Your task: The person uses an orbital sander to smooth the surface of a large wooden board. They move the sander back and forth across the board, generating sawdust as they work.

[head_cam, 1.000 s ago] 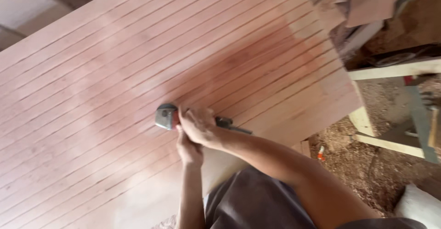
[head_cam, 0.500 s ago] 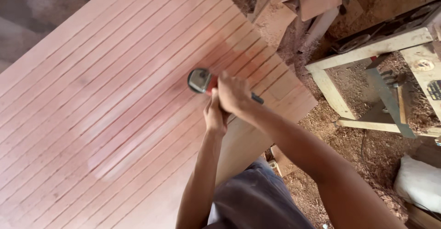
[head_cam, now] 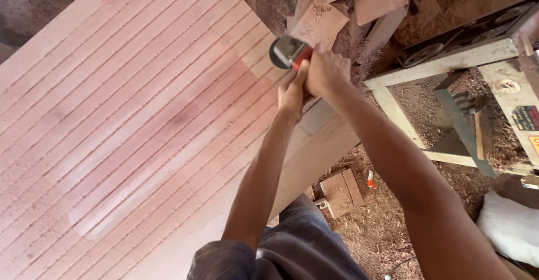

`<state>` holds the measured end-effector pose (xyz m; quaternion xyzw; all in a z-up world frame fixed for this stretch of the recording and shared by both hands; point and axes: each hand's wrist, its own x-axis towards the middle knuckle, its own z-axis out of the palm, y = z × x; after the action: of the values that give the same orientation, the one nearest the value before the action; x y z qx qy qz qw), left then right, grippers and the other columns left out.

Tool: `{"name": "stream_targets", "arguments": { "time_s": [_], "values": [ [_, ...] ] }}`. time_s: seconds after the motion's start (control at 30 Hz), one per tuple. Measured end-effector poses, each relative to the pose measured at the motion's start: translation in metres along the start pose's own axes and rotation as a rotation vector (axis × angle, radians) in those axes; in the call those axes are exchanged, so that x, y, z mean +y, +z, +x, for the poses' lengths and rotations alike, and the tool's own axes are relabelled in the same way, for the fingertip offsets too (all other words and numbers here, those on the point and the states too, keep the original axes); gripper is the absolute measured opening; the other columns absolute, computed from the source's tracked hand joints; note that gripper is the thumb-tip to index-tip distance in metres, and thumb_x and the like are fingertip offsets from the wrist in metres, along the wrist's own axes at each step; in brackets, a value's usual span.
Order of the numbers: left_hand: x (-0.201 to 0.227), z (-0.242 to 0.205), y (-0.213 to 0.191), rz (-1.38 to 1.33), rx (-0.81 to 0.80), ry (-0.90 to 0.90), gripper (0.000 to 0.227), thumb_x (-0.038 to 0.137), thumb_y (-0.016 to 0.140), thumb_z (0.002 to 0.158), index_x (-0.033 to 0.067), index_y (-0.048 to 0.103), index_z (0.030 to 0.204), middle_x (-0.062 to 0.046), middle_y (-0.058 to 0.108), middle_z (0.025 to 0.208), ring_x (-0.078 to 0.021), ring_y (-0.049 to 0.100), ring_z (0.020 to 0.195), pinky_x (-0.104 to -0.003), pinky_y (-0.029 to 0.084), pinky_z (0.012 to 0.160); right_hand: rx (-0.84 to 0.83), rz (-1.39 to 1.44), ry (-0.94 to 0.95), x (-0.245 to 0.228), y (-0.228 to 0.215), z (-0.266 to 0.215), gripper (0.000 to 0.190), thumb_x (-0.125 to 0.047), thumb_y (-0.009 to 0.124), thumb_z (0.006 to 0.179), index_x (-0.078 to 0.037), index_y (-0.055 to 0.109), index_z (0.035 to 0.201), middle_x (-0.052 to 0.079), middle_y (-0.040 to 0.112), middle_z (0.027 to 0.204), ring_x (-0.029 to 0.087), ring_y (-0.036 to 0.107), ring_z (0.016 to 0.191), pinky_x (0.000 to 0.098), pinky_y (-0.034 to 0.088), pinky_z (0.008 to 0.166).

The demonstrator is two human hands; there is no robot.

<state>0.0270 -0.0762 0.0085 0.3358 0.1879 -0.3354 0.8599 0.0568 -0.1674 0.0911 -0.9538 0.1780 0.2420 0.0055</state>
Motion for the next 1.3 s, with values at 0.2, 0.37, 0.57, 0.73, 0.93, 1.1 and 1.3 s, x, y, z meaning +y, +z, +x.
{"name": "stream_targets", "arguments": {
  "time_s": [0.2, 0.37, 0.57, 0.73, 0.93, 1.1, 1.3],
  "values": [
    [-0.001, -0.009, 0.004, 0.078, 0.066, -0.098, 0.065, 0.051, 0.072, 0.089, -0.0066, 0.069, 0.12, -0.016, 0.073, 0.102, -0.0238, 0.073, 0.084, -0.038, 0.064, 0.071, 0.052, 0.053, 0.001, 0.002, -0.008, -0.018, 0.046, -0.031, 0.073, 0.091, 0.0, 0.056, 0.119, 0.024, 0.07, 0.109, 0.041, 0.068, 0.106, 0.0521, 0.051, 0.091],
    [0.0, -0.036, -0.032, -0.014, 0.064, 0.019, 0.065, 0.048, 0.074, 0.089, -0.0082, 0.068, 0.12, -0.016, 0.073, 0.105, -0.0231, 0.074, 0.087, -0.038, 0.065, 0.076, 0.03, 0.014, -0.048, -0.037, 0.001, -0.043, 0.045, -0.027, 0.072, 0.09, -0.001, 0.055, 0.122, 0.024, 0.071, 0.11, 0.042, 0.066, 0.109, 0.0538, 0.049, 0.093],
    [0.023, -0.091, -0.1, -0.056, 0.123, 0.019, 0.063, 0.047, 0.07, 0.091, -0.0053, 0.065, 0.127, -0.015, 0.071, 0.117, -0.0227, 0.072, 0.1, -0.039, 0.063, 0.084, 0.064, 0.084, -0.129, -0.108, 0.036, -0.081, 0.046, -0.03, 0.073, 0.09, 0.001, 0.054, 0.117, 0.025, 0.071, 0.106, 0.041, 0.067, 0.108, 0.0548, 0.049, 0.091],
    [0.037, -0.15, -0.17, -0.043, 0.226, 0.02, 0.067, 0.049, 0.067, 0.093, -0.0059, 0.064, 0.131, -0.016, 0.07, 0.119, -0.0243, 0.071, 0.102, -0.04, 0.063, 0.085, -0.023, 0.031, -0.189, -0.174, 0.073, -0.121, 0.047, -0.026, 0.071, 0.09, 0.001, 0.052, 0.125, 0.025, 0.073, 0.102, 0.043, 0.069, 0.105, 0.0573, 0.049, 0.089],
    [0.044, -0.221, -0.253, -0.05, 0.283, 0.106, 0.069, 0.052, 0.065, 0.1, -0.0069, 0.064, 0.137, -0.018, 0.067, 0.13, -0.0242, 0.063, 0.12, -0.038, 0.054, 0.098, -0.073, 0.048, -0.288, -0.266, 0.096, -0.192, 0.059, -0.041, 0.075, 0.088, 0.001, 0.053, 0.122, 0.025, 0.072, 0.096, 0.044, 0.07, 0.092, 0.0553, 0.053, 0.08],
    [0.066, -0.292, -0.302, -0.255, 0.357, 0.048, 0.071, 0.055, 0.056, 0.096, 0.0029, 0.053, 0.144, -0.016, 0.064, 0.132, -0.0271, 0.066, 0.118, -0.044, 0.06, 0.093, -0.2, 0.016, -0.412, -0.336, 0.126, -0.24, 0.047, -0.041, 0.067, 0.093, -0.003, 0.058, 0.119, 0.021, 0.075, 0.094, 0.037, 0.074, 0.084, 0.0502, 0.057, 0.074],
    [0.066, -0.359, -0.35, -0.302, 0.441, 0.124, 0.069, 0.055, 0.047, 0.1, 0.0038, 0.049, 0.147, -0.017, 0.066, 0.129, -0.0267, 0.069, 0.111, -0.041, 0.063, 0.086, -0.279, 0.058, -0.57, -0.376, 0.175, -0.285, 0.029, -0.027, 0.051, 0.104, -0.002, 0.06, 0.117, 0.017, 0.075, 0.091, 0.028, 0.078, 0.073, 0.0411, 0.06, 0.059]
  ]
}}
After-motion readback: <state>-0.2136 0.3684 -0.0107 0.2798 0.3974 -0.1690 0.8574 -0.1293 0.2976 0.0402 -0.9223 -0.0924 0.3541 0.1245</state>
